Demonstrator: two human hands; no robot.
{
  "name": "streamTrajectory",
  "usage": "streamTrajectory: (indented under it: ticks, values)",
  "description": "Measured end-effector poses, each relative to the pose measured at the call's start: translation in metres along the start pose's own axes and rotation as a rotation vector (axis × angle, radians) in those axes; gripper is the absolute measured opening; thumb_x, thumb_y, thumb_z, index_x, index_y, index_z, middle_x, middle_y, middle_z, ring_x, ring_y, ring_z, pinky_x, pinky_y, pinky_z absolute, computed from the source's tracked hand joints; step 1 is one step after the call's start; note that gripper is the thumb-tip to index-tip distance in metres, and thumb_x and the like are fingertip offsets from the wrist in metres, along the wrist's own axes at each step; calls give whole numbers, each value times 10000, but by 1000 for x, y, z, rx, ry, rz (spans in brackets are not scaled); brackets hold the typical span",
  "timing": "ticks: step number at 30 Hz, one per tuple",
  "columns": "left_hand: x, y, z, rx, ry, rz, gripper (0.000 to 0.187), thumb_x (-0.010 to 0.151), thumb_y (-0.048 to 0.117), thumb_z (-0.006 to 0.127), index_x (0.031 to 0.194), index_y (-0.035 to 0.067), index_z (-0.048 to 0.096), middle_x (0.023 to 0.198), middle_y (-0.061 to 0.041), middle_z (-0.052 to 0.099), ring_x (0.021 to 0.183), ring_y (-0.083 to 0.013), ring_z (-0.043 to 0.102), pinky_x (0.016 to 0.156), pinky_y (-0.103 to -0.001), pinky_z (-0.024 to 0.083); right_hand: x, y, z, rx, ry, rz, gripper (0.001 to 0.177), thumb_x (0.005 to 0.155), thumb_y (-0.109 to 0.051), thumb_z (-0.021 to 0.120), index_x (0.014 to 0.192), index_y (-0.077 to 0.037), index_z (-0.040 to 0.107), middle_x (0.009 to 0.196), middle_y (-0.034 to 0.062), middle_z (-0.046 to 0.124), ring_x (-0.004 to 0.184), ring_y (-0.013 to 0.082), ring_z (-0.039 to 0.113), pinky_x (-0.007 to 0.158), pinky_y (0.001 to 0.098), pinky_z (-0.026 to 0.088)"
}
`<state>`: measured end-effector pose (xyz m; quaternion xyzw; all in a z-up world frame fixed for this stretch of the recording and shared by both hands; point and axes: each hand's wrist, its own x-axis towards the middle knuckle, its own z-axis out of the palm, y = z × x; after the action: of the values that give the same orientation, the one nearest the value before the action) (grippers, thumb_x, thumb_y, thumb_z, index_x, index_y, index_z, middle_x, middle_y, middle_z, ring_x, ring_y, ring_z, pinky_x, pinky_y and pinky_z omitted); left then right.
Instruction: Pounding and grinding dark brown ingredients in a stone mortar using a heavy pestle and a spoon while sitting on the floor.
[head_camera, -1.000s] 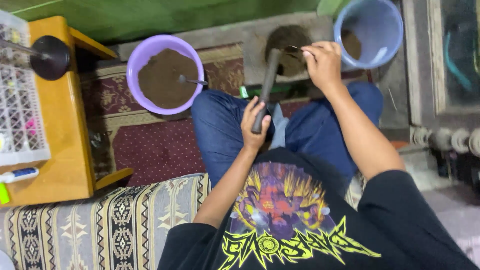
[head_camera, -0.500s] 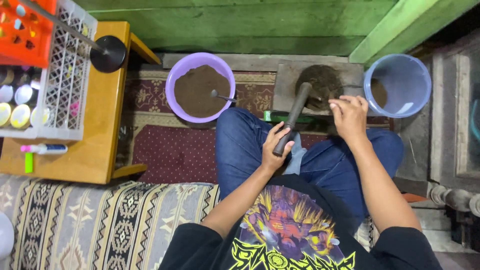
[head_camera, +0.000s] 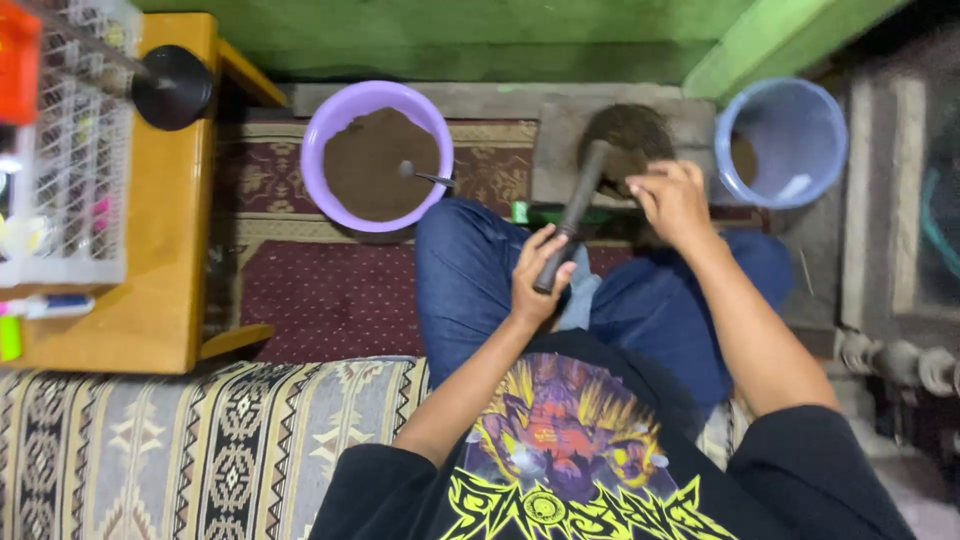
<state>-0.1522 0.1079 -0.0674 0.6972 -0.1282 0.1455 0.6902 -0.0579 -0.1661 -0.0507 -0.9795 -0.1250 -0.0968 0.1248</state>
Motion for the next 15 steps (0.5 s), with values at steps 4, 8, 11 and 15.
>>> streamTrajectory:
  ticks: [4, 8, 11, 15]
  values:
    - [6, 11, -1, 66, -29, -18, 396, 942, 233, 725, 1305, 83, 673, 1405, -209, 590, 1290, -386, 599, 1107, -476, 471, 20, 12, -30, -35, 142, -9, 110, 1001, -167, 735, 1072, -153, 818, 1054, 74, 756, 1154, 277, 629, 1071, 443, 380]
    - [3, 16, -2, 118, -55, -48, 400, 928, 159, 715, 1297, 27, 631, 1428, -220, 559, 1283, -372, 594, 1112, -427, 474, 23, 2, -10, 49, 181, -34, 160, 958, -128, 653, 951, -71, 802, 952, 68, 768, 950, 275, 642, 969, 414, 407]
    - [2, 13, -3, 94, -43, -56, 406, 928, 165, 703, 1297, 15, 624, 1425, -227, 561, 1272, -377, 598, 1121, -438, 470, 9, -23, 0, 231, 123, 33, 148, 945, -178, 718, 995, -64, 799, 924, 99, 716, 950, 261, 635, 975, 408, 405]
    - [2, 11, -3, 100, -56, -103, 413, 943, 203, 697, 1312, 33, 622, 1430, -213, 555, 1267, -364, 597, 1113, -430, 475, 1, -34, -32, 189, 100, -13, 221, 1004, -101, 658, 1152, 2, 787, 1055, 95, 776, 1090, 239, 593, 1039, 386, 348]
